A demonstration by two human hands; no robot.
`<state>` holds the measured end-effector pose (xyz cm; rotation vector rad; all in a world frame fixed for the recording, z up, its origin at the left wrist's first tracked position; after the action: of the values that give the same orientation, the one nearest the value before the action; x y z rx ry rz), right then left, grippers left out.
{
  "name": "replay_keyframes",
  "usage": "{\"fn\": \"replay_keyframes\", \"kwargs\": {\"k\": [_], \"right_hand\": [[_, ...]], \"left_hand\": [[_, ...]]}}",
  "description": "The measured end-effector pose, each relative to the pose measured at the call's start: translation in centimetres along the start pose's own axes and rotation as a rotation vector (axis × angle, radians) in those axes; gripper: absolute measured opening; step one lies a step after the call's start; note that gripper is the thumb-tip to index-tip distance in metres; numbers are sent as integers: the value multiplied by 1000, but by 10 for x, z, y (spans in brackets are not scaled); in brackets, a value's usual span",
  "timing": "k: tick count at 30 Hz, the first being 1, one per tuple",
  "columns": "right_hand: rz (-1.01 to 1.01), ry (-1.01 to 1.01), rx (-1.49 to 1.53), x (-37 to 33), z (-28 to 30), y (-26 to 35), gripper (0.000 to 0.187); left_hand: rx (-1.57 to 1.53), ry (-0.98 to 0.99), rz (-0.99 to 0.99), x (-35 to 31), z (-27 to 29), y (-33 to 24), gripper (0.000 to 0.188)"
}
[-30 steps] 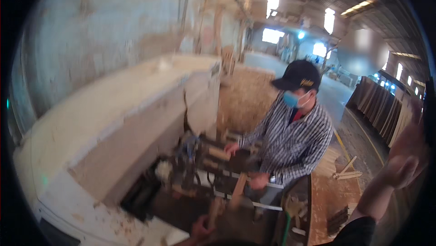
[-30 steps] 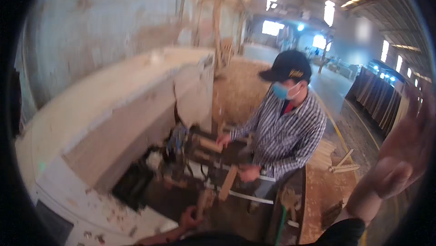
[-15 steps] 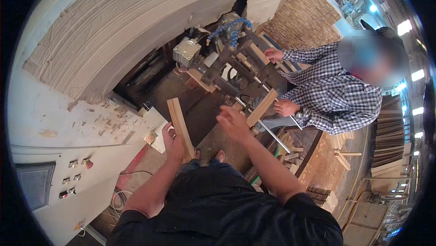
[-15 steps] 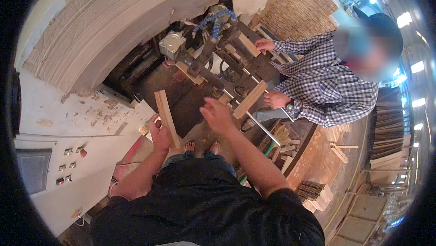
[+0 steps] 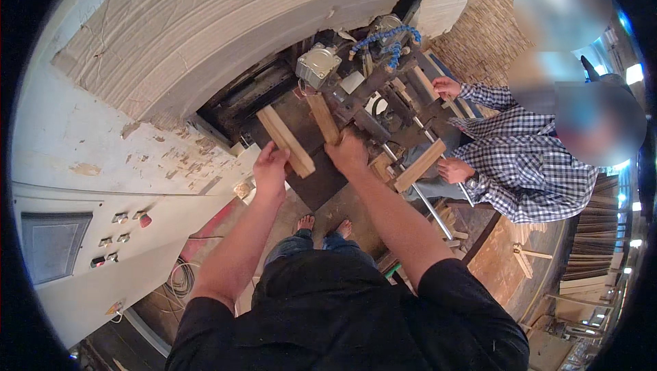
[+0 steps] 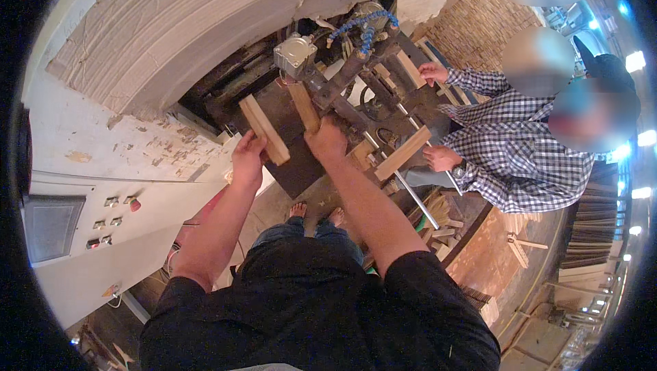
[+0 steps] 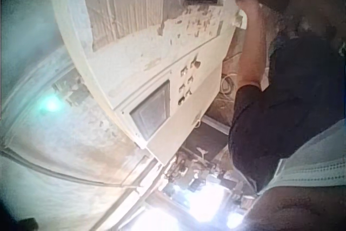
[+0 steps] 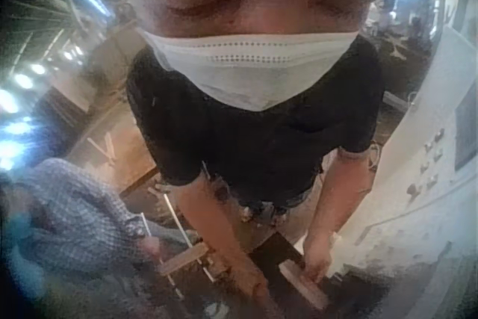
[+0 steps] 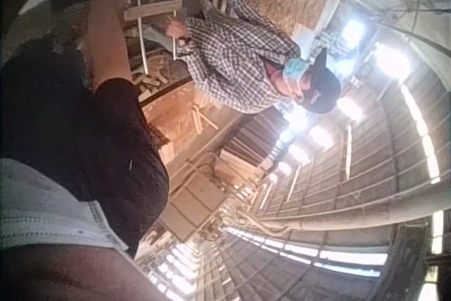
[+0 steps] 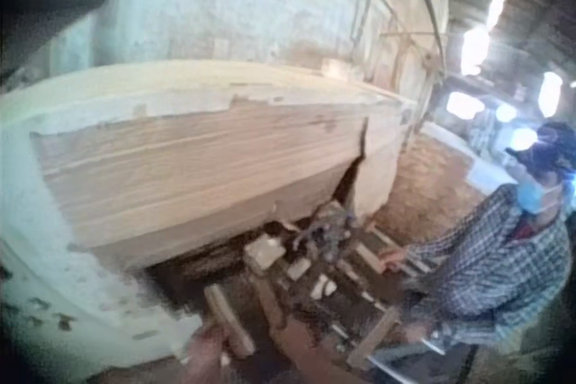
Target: The person operates a woodworking machine by hand to shape or process small wooden planks.
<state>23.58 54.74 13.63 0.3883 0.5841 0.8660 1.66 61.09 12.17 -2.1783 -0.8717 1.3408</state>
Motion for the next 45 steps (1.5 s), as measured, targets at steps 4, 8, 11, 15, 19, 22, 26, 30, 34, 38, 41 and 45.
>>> {"fn": "replay_keyframes", "kwargs": {"k": [4, 8, 11, 15, 19, 22, 26, 30, 34, 38, 41, 45], "right_hand": [[423, -266, -323, -80, -19, -7, 44], [329, -67, 114, -156, -41, -73, 44], [193, -62, 209, -204, -33, -121, 46], [40, -209, 396, -249, -23, -166, 41], [-13, -164, 472, -267, -29, -193, 32], [-23, -158, 523, -274, -37, -201, 31], [-105, -62, 624, -278, -47, -202, 30], [-27, -121, 705, -278, -29, -191, 26], [-108, -35, 786, -272, -13, -187, 29], [66, -189, 622, -267, 21, -176, 30], [146, -319, 694, -274, 49, -176, 31], [192, -595, 677, -313, 103, -191, 30]], "left_hand": [[82, 55, -76, 43, -32, -18, 46], [285, -88, -54, 89, -60, 5, 40], [355, -155, -55, 122, -78, 23, 46], [859, -343, -415, 131, -114, 16, 38], [1318, -427, -372, 138, -141, 15, 32], [1387, -441, -411, 134, -148, 14, 35], [1129, -474, -500, 116, -146, 16, 34], [1137, -316, -359, 133, -146, 30, 41], [1130, -299, -217, 175, -122, 47, 34], [1861, -345, -443, 203, -115, 49, 40], [2128, -191, -658, 211, -117, 50, 47], [1931, -79, -470, 240, -110, 44, 45]]}}
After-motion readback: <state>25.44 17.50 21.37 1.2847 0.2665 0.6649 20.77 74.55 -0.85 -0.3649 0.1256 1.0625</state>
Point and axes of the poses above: each hand's wrist, its own x-axis towards the middle knuckle, its own z-axis out of the back of the hand, y = z × x, the point moved 6 cm from there along x, towards the middle knuckle, and after that the axes turned 12 degrees about z, right-handed, at the moved point
